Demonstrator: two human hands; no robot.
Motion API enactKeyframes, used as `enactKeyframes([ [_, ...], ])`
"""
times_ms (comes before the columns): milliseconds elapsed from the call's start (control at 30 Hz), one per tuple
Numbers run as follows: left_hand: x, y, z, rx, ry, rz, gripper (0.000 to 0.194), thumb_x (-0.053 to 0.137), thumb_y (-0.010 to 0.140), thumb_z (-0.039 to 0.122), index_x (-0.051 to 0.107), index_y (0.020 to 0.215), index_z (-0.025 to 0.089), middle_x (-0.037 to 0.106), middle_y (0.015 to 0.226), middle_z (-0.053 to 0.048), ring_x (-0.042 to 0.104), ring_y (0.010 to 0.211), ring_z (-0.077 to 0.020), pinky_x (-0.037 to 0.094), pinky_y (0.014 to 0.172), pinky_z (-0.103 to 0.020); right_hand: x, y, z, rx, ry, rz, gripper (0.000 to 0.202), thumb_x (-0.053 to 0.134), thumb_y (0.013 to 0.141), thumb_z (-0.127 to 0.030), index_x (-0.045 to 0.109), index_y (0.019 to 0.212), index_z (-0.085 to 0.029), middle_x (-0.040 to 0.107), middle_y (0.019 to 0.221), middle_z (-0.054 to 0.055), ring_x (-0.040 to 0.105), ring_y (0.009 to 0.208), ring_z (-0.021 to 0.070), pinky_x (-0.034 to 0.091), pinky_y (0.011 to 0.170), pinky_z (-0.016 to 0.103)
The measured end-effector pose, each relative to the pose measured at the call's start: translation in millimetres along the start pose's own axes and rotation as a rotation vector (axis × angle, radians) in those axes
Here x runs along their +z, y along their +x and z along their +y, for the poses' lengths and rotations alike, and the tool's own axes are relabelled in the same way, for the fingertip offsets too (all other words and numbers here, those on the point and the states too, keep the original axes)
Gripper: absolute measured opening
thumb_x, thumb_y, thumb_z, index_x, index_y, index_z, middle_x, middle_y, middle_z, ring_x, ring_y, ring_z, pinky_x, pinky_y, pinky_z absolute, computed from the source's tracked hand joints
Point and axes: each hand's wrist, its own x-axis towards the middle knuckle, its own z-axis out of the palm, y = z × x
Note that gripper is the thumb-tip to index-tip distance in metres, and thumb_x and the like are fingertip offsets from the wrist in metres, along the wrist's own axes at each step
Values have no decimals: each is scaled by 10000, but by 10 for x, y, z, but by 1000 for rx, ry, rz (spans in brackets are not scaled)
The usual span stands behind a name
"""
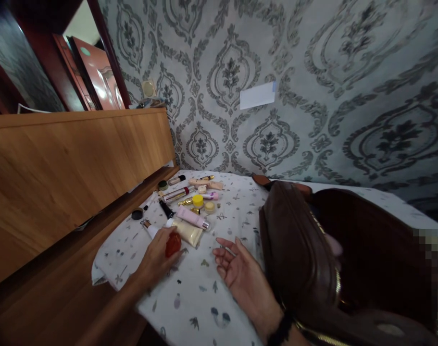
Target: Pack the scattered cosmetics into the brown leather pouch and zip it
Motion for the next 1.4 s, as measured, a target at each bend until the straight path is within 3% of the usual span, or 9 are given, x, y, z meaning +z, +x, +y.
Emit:
enactKeyframes([
  [133,-8,42,22,125,77,-27,439,534,829,71,520,1237,233,627,1200,-79,570,1127,-240,474,994,-429,-18,14,9,-5,-6,-9,227,620,903,-312,725,886,-112,699,713,88,618,573,132,512,523,209],
  [267,-85,136,-106,257,234,23,398,573,870,184,531,1263,230,627,1251,-97,545,1189,-274,395,1055,-499,-17,16,7,-20,-8,-15,233,594,918,-309,720,891,-115,692,708,82,608,583,129,503,524,205],
  [333,-180,205,-301,196,286,120,372,582,887,292,553,1253,229,593,1308,-114,500,1252,-300,352,1080,-535,-23,18,4,-13,-5,-16,236,591,919,-318,717,900,-120,692,716,83,605,590,130,499,528,206],
  [500,-447,392,-963,-237,175,394,417,521,880,424,584,1187,148,526,1347,-202,433,1310,-380,310,1084,-614,-64,35,17,-5,-2,-8,230,676,858,-345,713,908,-123,693,720,84,604,599,135,489,532,206],
  [600,-545,472,-1138,-267,66,390,441,464,897,471,562,1168,137,624,1191,-182,577,1159,-335,441,1001,-544,-88,43,29,-8,-3,-18,272,759,779,-365,712,913,-133,695,719,72,602,604,135,489,542,205],
  [767,-631,700,-1094,-166,-66,415,376,393,951,485,572,1096,188,677,1078,-89,651,1005,-230,531,851,-349,-88,61,20,8,9,-25,386,877,627,-377,714,886,-144,686,689,47,590,583,127,476,528,194],
  [900,-598,1101,-1230,-142,-12,343,322,426,941,431,583,1064,179,682,1051,-77,655,964,-213,531,808,-320,-83,71,4,33,21,-10,385,876,631,-385,714,884,-144,681,685,44,594,591,129,482,539,195],
  [1100,-476,1847,-1664,-172,187,171,174,501,948,261,606,1052,170,674,1022,-58,643,952,-180,522,877,-350,-81,65,2,41,32,33,286,796,742,-373,719,891,-141,679,710,51,587,603,125,481,560,197],
  [1400,-386,2497,-2060,-200,525,-118,356,600,934,340,570,1239,159,586,1259,-103,601,1099,-242,522,926,-466,-145,93,-5,51,5,14,353,791,740,-426,720,926,-136,680,722,55,583,612,123,455,561,193],
])
